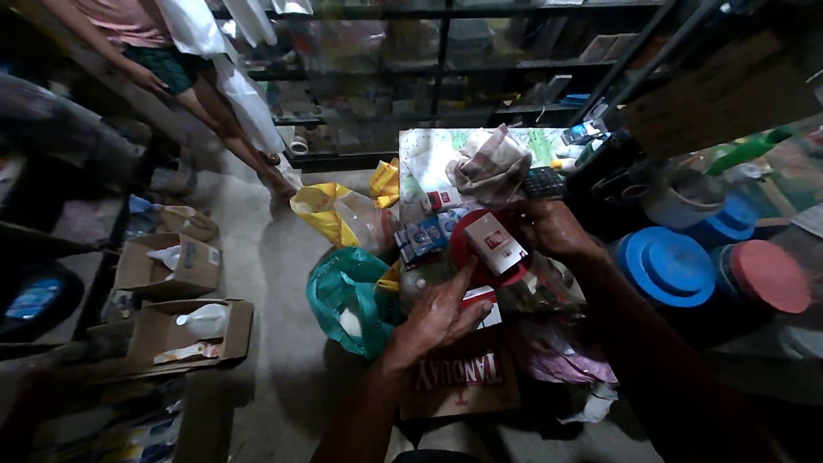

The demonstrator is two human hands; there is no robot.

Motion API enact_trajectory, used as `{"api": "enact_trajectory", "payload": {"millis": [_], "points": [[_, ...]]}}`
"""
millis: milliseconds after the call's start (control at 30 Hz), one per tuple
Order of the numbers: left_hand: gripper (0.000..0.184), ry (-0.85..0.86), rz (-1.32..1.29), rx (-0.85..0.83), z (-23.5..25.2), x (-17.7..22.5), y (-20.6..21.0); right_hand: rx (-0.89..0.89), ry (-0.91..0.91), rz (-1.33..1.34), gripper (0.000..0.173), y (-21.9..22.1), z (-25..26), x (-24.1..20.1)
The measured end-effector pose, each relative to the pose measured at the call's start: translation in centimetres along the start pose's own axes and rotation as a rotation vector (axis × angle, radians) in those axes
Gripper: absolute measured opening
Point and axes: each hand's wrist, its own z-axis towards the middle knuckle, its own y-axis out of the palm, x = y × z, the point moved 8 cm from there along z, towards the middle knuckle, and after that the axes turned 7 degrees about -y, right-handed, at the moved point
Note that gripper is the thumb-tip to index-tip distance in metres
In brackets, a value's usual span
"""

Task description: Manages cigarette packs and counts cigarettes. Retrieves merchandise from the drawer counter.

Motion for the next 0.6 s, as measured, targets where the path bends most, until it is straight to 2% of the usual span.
{"api": "enact_trajectory", "payload": {"millis": [100, 200, 333, 400, 500, 600], "points": [[0.073, 0.004, 0.01, 0.028, 0.0, 0.0, 0.3, 0.003, -0.012, 0.012, 0.024, 0.1, 0.0, 0.3], [0.072, 0.009, 0.0, 0.065, -0.1, -0.2, 0.5, 0.04, 0.062, 0.039, 0.028, -0.2, -0.2, 0.9], [0.073, 0.02, -0.022, 0.096, -0.3, -0.4, 0.8, 0.253, 0.236, 0.297, 0.038, -3.4, -2.2, 1.1], [0.072, 0.043, -0.036, 0.109, -0.4, -0.5, 0.9, 0.305, 0.278, 0.355, 0.036, -4.5, -3.7, -0.2], [0.07, 0.055, -0.071, 0.099, -0.2, -0.7, 1.1, 0.123, 0.286, 0.183, 0.039, -3.8, -5.5, -4.4], [0.07, 0.075, -0.092, 0.072, 0.2, -0.8, 1.0, -0.07, 0.272, -0.046, 0.068, -1.2, -6.0, -6.3]]}}
